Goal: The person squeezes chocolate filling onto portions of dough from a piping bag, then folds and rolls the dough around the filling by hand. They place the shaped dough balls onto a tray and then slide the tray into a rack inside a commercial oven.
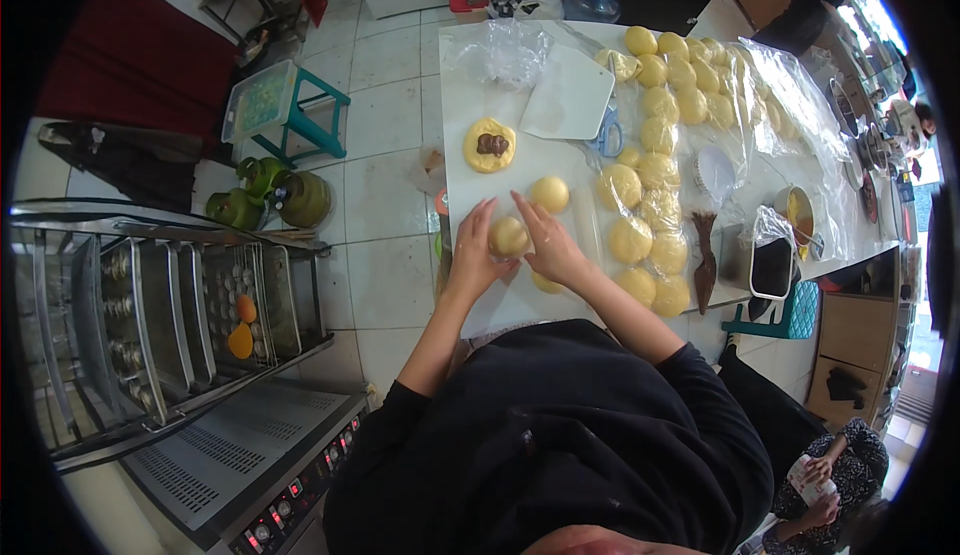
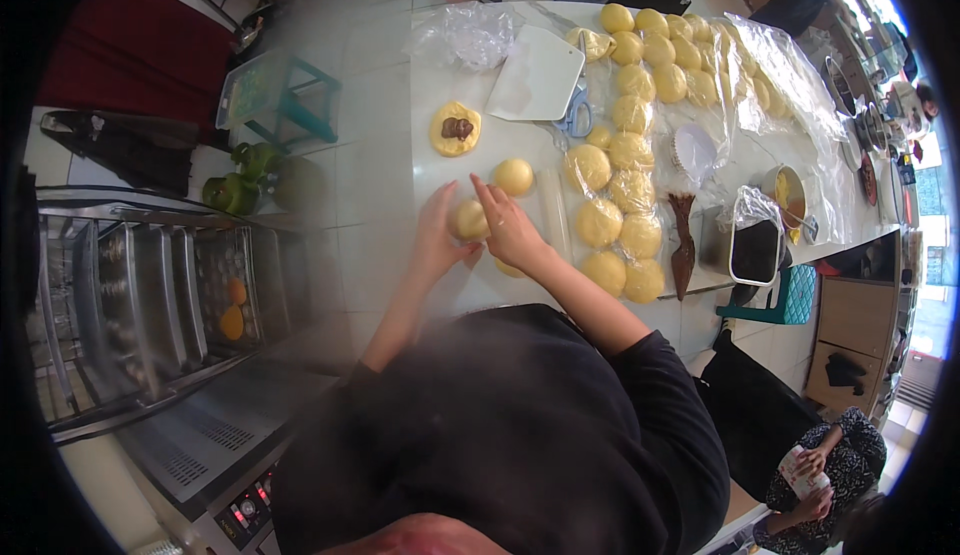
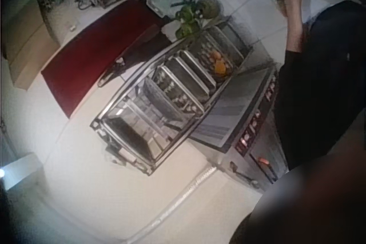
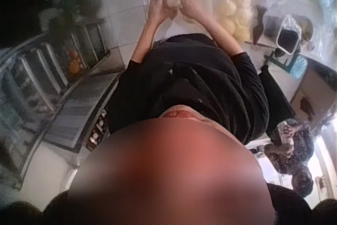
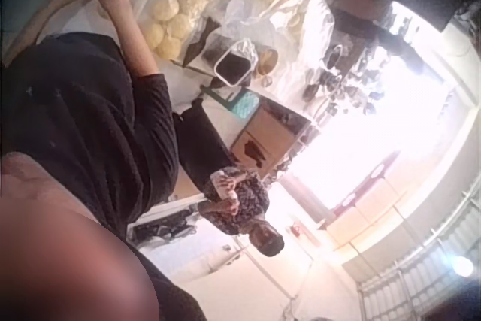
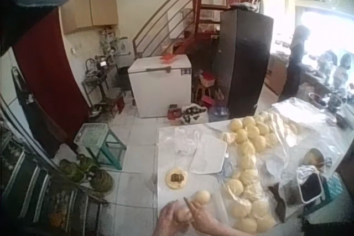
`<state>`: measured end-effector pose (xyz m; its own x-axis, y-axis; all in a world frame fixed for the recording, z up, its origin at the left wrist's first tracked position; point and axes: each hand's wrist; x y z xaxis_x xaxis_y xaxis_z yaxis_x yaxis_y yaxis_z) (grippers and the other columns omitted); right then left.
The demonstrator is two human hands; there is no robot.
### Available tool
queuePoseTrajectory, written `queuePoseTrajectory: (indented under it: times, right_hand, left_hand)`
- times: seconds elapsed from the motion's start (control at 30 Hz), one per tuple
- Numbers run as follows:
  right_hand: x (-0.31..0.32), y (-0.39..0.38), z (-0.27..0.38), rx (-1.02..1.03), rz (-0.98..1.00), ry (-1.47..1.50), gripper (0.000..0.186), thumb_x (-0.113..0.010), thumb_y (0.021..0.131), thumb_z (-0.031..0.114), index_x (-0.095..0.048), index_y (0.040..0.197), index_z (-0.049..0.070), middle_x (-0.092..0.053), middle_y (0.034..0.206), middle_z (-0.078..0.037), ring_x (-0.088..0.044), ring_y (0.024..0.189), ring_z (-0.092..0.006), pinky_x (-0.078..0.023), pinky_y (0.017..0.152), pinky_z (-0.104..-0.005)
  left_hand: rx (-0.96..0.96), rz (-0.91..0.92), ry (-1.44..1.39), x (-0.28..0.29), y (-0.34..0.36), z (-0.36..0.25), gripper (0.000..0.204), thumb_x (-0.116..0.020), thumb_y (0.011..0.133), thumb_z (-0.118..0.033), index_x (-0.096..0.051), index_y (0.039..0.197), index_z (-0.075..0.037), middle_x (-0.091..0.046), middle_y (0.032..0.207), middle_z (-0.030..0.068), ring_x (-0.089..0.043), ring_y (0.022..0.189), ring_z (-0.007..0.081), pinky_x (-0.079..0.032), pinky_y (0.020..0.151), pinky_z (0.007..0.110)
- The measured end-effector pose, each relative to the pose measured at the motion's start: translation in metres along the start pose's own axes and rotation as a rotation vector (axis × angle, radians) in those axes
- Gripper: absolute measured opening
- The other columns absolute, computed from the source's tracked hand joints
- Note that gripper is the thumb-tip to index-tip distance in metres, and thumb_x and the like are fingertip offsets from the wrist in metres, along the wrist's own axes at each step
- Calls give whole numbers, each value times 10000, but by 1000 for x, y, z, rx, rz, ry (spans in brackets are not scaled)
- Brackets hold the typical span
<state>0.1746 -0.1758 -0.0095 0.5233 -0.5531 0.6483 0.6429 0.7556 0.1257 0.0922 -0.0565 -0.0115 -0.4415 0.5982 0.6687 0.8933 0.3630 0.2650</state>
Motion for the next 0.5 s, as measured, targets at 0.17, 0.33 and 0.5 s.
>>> queuePoseTrajectory:
  times: [0.17, 0.33, 0.5]
  right_hand:
    - [0, 19, -7, -9, 254, 32, 511, -564, 557, -80, -468, 1050, 11, -510, 957, -156, -482, 900, -344, -413, 789, -383]
    - [2, 29, -9, -6, 259, 88, 498, -610, 570, -36, -460, 1044, 0, -508, 955, -155, -477, 922, -335, -413, 783, -378]
    - [21, 61, -16, -32, 255, 61, 709, -717, 528, 111, -390, 1146, -4, -480, 1009, -190, -472, 955, -338, -401, 817, -369]
  left_hand:
    - [205, 192, -26, -4, -4, 12, 652, -700, 502, -7, -457, 1106, -49, -521, 1031, 129, -476, 966, 301, -399, 822, 368]
    - [170, 150, -91, -4, 6, 25, 610, -697, 498, -10, -481, 1069, -36, -522, 1007, 133, -480, 949, 302, -426, 772, 363]
    - [225, 335, -159, 14, 39, 42, 758, -745, 490, -101, -403, 1164, -50, -452, 1095, 163, -447, 1016, 316, -392, 843, 365]
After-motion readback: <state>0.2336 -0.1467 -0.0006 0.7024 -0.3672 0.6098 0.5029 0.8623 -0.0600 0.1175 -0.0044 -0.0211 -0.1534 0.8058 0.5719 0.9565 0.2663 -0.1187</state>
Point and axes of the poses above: each hand's wrist, its own y-axis towards the middle knuckle, its own x-axis out of the back of the hand, z = x × y
